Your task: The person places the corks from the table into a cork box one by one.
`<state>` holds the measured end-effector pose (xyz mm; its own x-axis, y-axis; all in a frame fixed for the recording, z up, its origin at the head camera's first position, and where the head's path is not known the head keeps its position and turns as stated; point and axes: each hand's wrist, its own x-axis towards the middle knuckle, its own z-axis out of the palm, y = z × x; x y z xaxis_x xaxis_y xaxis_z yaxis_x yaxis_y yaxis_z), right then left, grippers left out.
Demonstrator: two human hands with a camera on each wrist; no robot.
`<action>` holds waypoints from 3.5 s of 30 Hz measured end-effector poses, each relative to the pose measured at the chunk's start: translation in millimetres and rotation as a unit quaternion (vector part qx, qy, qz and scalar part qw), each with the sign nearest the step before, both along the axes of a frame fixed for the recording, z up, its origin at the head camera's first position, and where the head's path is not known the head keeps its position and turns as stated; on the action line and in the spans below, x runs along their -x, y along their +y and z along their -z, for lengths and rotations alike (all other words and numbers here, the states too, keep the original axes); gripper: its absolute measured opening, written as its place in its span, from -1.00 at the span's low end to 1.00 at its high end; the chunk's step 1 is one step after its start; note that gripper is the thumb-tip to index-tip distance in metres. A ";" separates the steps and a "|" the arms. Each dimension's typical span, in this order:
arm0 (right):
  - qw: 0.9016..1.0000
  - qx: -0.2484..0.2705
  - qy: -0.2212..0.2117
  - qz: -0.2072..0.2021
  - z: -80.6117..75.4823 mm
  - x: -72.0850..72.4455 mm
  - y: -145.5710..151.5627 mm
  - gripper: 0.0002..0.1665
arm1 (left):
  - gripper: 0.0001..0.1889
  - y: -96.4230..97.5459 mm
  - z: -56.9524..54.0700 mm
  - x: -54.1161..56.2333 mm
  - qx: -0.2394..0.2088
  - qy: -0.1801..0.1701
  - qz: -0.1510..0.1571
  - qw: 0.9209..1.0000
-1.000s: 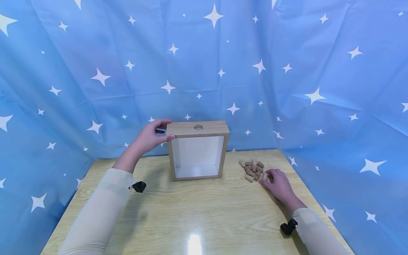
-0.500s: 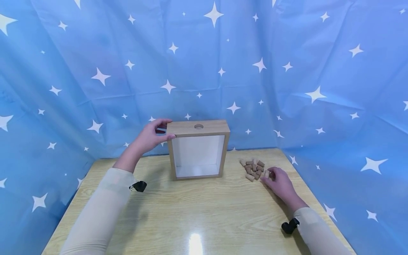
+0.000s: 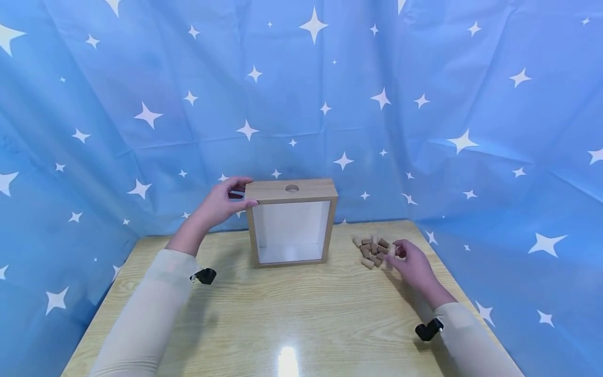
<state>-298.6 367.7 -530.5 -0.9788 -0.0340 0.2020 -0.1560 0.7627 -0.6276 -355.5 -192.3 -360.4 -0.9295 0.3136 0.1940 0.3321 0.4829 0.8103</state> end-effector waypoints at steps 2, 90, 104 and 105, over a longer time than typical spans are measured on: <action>1.000 -0.003 0.002 0.000 -4.7 0.2 -1.2 -0.34 | -0.18 -0.1 0.1 -0.6 -0.002 0.001 0.002 1.000; 0.972 0.101 0.111 -0.179 -206.3 59.4 -167.4 -0.73 | -0.23 -2.2 5.1 3.3 -0.013 -0.003 0.008 1.000; 0.966 0.081 0.103 -0.223 -217.6 64.5 -198.5 -0.70 | -0.22 -0.7 4.8 1.8 -0.014 -0.002 0.009 1.000; 0.966 0.076 0.101 -0.226 -218.5 64.4 -201.0 -0.70 | -0.22 -0.5 5.0 2.1 -0.012 -0.002 0.009 1.000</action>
